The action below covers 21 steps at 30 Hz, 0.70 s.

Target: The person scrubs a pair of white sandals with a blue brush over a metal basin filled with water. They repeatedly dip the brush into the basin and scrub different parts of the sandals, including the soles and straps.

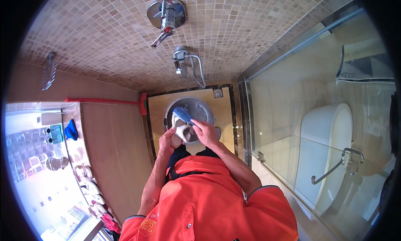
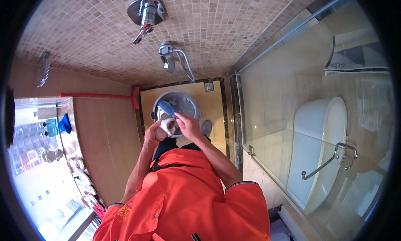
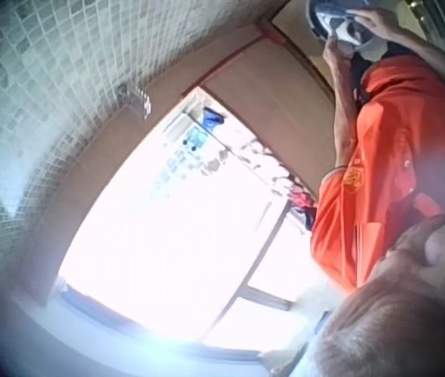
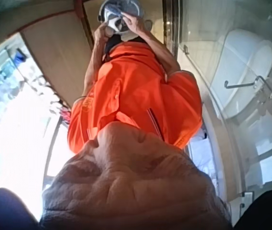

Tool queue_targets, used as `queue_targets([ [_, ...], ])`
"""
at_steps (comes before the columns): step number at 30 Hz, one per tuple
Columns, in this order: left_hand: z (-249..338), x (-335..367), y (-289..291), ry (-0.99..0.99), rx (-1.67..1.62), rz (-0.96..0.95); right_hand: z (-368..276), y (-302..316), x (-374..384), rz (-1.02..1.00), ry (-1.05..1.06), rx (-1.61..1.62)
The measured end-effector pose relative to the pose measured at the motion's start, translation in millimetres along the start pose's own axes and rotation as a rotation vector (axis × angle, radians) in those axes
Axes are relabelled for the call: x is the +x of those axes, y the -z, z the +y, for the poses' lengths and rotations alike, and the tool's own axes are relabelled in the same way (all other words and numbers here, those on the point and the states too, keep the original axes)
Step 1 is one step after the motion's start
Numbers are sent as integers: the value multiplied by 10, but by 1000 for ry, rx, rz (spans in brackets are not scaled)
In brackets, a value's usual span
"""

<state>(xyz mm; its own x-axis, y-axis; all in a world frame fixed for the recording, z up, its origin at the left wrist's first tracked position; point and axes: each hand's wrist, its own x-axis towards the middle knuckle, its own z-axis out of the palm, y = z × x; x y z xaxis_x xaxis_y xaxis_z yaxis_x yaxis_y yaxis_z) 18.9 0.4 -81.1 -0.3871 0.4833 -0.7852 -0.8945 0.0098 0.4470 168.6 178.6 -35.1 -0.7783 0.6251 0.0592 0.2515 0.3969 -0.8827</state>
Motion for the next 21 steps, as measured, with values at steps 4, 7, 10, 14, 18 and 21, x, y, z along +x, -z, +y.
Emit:
queue_targets([
  [4,83,-30,-135,-4,62,-5,-52,-120,153,-77,98,-56],
  [7,134,-61,-136,-3,40,8,161,8,-34,-20,34,-49],
  [10,104,-2,9,12,13,37,361,34,-184,42,-49,-29],
  [14,73,-11,-43,55,-42,-55,113,-41,-42,36,8,7],
  [18,67,-34,-83,37,-27,-51,-49,-76,92,-43,57,-21],
  [21,147,-74,-115,17,-57,-38,279,-56,-91,11,28,-52],
])
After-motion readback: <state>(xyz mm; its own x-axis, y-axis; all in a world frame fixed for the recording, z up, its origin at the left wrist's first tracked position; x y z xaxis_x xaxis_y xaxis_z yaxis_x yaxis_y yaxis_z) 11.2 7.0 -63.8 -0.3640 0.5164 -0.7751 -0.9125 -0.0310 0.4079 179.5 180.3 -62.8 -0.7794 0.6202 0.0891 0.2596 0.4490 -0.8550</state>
